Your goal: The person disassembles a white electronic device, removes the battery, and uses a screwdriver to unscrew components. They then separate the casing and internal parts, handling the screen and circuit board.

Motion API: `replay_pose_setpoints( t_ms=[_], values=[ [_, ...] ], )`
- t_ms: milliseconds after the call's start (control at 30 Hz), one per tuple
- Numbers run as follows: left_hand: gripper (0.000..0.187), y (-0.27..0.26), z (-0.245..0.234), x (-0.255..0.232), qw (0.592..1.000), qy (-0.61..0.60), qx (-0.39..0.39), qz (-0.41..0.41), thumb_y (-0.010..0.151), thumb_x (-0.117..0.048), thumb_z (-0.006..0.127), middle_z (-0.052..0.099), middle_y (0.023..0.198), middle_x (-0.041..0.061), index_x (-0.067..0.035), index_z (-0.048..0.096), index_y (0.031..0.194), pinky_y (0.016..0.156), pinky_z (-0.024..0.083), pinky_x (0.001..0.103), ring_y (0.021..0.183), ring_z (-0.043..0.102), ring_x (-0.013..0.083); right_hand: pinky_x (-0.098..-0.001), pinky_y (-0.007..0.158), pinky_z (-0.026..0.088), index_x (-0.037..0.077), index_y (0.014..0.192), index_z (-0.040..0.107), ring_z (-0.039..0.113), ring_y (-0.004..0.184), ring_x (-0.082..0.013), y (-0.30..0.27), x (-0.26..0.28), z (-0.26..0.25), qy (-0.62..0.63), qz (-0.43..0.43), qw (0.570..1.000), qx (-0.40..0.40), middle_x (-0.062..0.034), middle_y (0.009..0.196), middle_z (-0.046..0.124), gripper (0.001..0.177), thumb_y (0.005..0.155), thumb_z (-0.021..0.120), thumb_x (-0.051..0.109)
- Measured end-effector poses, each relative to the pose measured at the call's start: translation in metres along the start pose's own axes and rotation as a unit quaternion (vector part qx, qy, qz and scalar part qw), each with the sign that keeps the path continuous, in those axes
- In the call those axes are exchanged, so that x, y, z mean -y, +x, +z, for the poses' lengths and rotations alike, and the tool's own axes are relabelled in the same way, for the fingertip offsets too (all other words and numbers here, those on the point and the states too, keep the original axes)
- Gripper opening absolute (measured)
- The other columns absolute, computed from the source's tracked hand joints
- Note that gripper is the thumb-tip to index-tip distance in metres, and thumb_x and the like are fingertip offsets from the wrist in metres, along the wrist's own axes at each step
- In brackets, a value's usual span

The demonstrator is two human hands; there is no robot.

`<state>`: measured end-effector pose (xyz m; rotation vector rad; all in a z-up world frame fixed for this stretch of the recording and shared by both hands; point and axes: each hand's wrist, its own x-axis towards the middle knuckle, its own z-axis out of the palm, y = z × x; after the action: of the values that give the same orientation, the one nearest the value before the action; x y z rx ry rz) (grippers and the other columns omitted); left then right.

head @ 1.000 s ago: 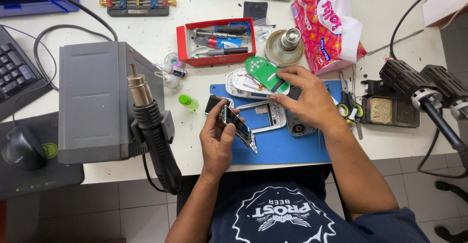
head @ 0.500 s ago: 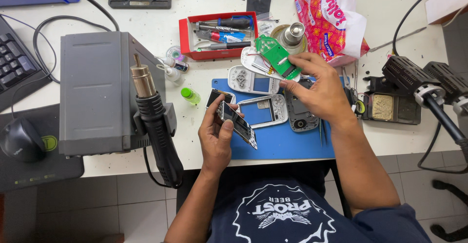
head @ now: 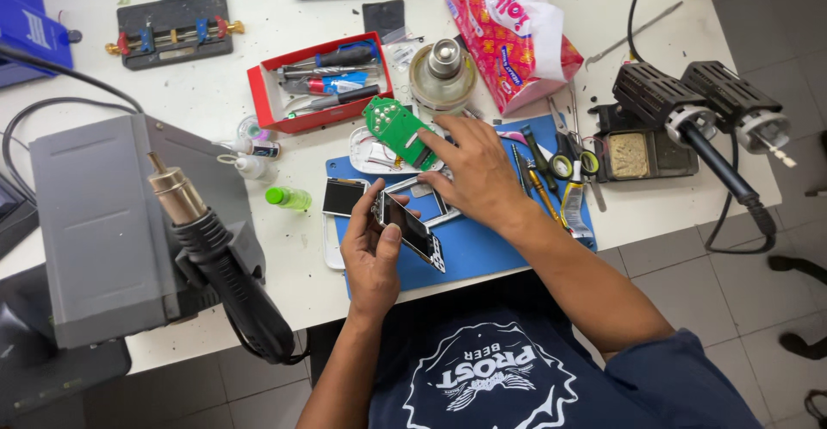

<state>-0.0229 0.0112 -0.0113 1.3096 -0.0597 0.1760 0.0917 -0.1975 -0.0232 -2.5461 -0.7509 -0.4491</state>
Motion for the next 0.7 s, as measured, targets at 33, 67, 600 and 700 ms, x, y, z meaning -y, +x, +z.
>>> replay_pose_setpoints(
  t_ms=[33,67,600,700],
  values=[
    [0.073,0.000,0.002,0.000,1.000,-0.001,0.005,-0.003,0.106,-0.035,0.068,0.074,0.134,0.026,0.006,0.050,0.164,0.096,0.070,0.042,0.113,0.080,0.0301,-0.0556,0.117,0.049,0.017,0.148,0.074,0.069,0.137,-0.0393,-0.002,0.001,-0.006,-0.002,0.006,1.000,-0.001,-0.0174,0.144,0.070,0.065,0.094,0.090,0.048],
    [0.073,0.000,0.004,-0.001,1.000,0.000,0.006,-0.003,0.106,-0.035,0.068,0.074,0.133,0.027,0.006,0.050,0.164,0.096,0.071,0.042,0.112,0.080,0.0303,-0.0555,0.118,0.049,0.016,0.148,0.074,0.068,0.138,-0.0398,-0.003,0.001,-0.011,0.010,0.006,1.000,0.001,-0.0177,0.144,0.070,0.062,0.095,0.089,0.046],
    [0.069,0.009,0.046,0.015,0.996,-0.019,0.085,-0.020,0.107,-0.030,0.068,0.075,0.130,0.028,0.006,0.052,0.164,0.089,0.070,0.043,0.110,0.081,0.0315,-0.0456,0.074,0.064,0.012,0.131,0.084,0.082,0.092,-0.0350,-0.055,-0.017,-0.140,0.031,0.191,0.981,-0.005,-0.0106,0.102,0.081,0.024,0.116,0.067,0.021],
    [0.069,0.012,0.054,0.014,0.994,-0.033,0.106,-0.025,0.108,-0.029,0.068,0.074,0.130,0.030,0.008,0.051,0.164,0.091,0.069,0.045,0.109,0.080,0.0330,-0.0597,0.083,0.064,0.013,0.139,0.079,0.081,0.101,-0.0440,-0.052,-0.001,-0.153,0.020,0.243,0.965,0.100,-0.0180,0.107,0.082,0.034,0.114,0.063,0.027]
  ],
)
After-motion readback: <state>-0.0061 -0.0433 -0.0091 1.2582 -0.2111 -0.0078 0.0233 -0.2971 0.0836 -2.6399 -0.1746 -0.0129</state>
